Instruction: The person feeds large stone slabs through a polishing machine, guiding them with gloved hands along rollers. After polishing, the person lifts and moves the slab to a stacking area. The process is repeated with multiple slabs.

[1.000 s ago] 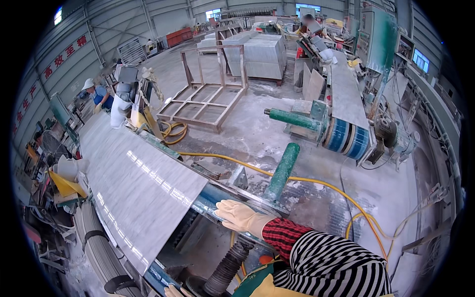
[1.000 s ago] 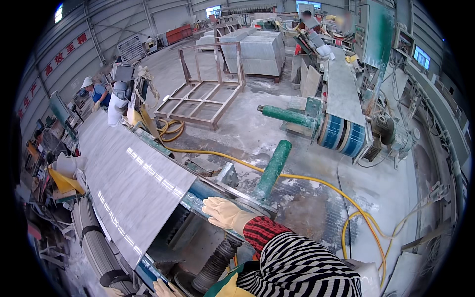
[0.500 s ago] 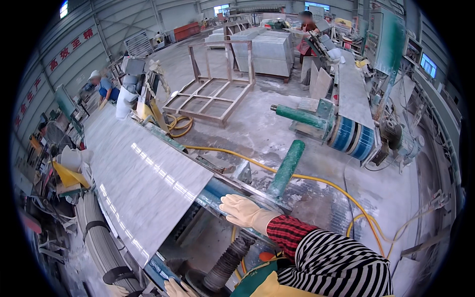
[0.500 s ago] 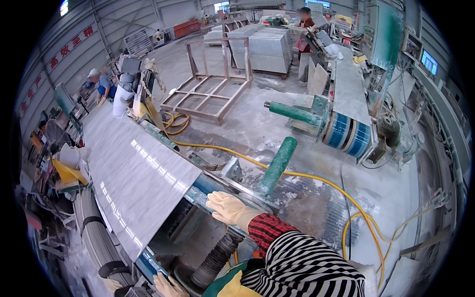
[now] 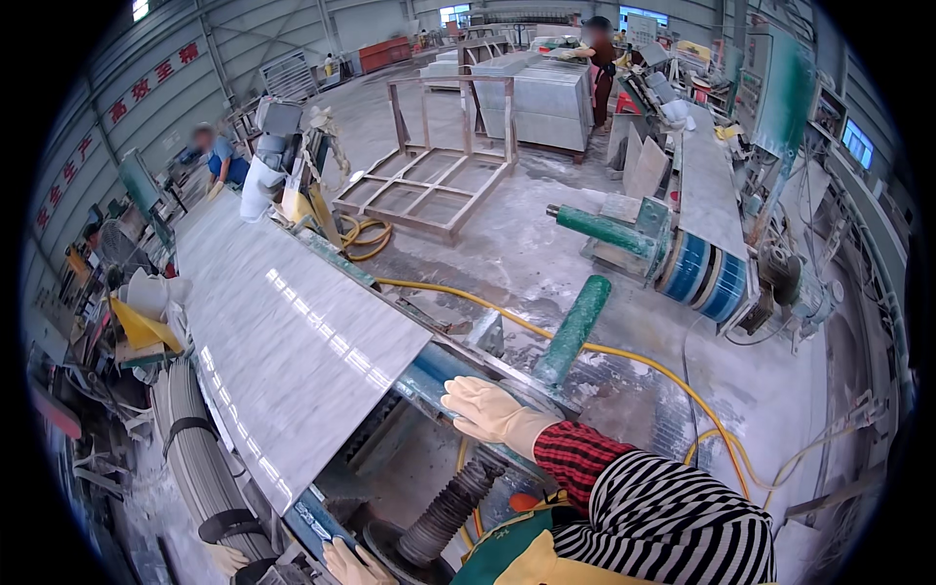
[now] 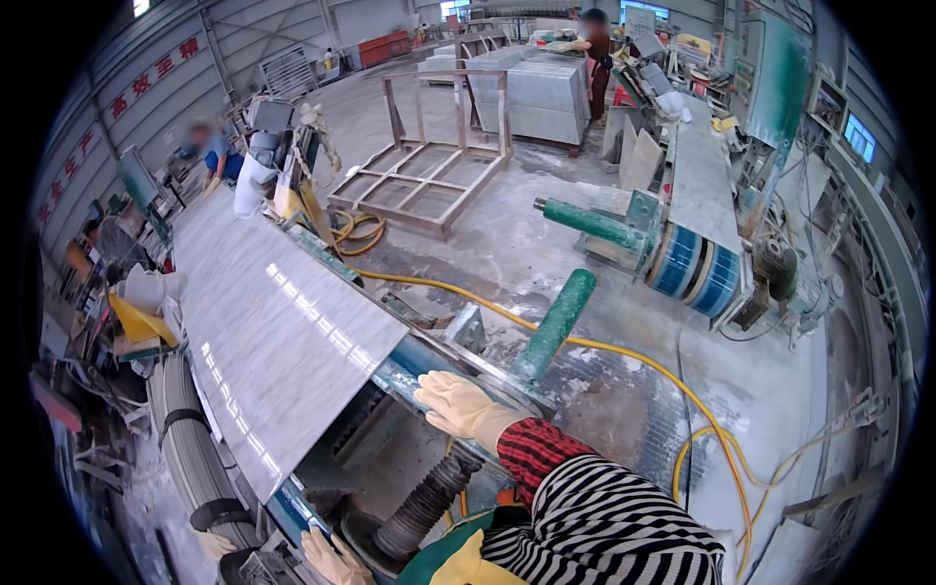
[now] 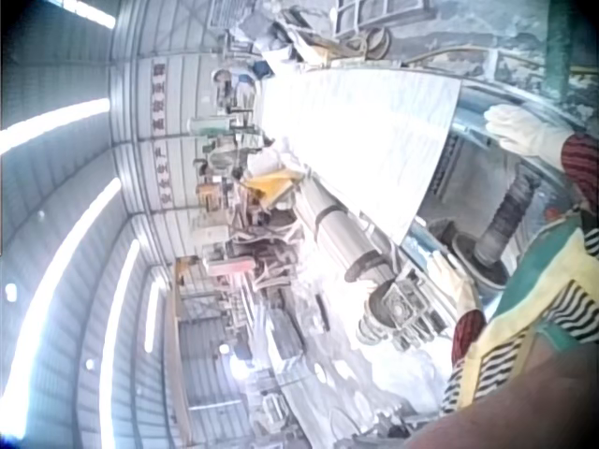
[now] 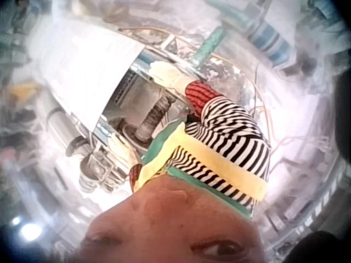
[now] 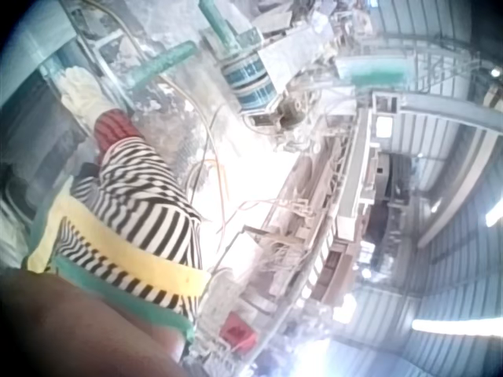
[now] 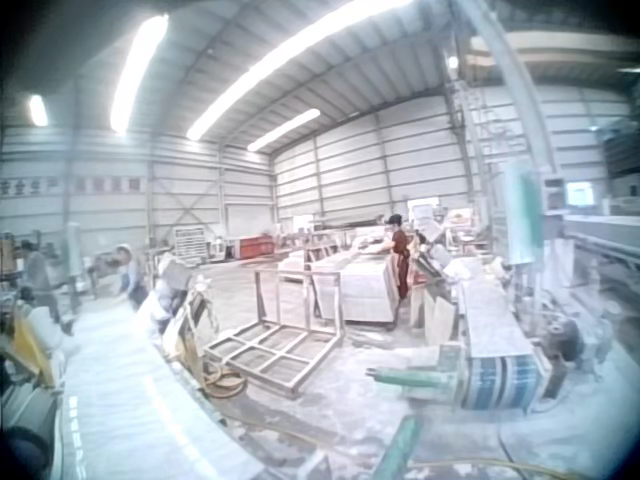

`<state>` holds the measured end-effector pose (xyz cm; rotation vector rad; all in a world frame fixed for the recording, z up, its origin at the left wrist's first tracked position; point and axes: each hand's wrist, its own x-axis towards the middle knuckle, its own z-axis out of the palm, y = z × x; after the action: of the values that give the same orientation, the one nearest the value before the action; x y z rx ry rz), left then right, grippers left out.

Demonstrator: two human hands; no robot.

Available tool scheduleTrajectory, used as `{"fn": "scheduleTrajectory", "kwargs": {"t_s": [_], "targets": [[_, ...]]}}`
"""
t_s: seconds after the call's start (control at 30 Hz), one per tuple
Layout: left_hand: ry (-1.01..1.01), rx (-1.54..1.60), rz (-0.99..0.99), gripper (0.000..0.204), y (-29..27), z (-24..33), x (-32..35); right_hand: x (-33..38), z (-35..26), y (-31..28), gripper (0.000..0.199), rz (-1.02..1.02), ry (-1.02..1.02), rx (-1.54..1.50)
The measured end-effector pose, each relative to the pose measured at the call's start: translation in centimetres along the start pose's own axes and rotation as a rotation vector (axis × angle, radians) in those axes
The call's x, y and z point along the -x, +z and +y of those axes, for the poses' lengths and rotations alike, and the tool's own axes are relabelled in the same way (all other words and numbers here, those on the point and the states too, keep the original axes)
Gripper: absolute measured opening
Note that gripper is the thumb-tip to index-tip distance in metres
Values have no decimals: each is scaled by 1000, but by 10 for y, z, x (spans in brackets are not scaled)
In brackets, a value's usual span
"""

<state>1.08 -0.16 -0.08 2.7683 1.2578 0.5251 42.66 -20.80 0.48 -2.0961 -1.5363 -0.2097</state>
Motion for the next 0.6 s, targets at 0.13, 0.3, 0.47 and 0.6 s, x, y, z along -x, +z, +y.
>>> {"fn": "scheduleTrajectory", "kwargs": {"t_s": [0.13,0.3,0.47,0.6], "targets": [[8,11,24,54,3,-1,1,1,0,-2,49,-1,-2,-1],[11,22,46,50,7,-4,2,4,-1,-2,48,18,-17,12],[3,31,73,46,21,-16,7,3,-2,-2,46,-5,-4,12],[26,33,105,47,19,-9,8,6,-2,-4,46,0,-6,10]]}}
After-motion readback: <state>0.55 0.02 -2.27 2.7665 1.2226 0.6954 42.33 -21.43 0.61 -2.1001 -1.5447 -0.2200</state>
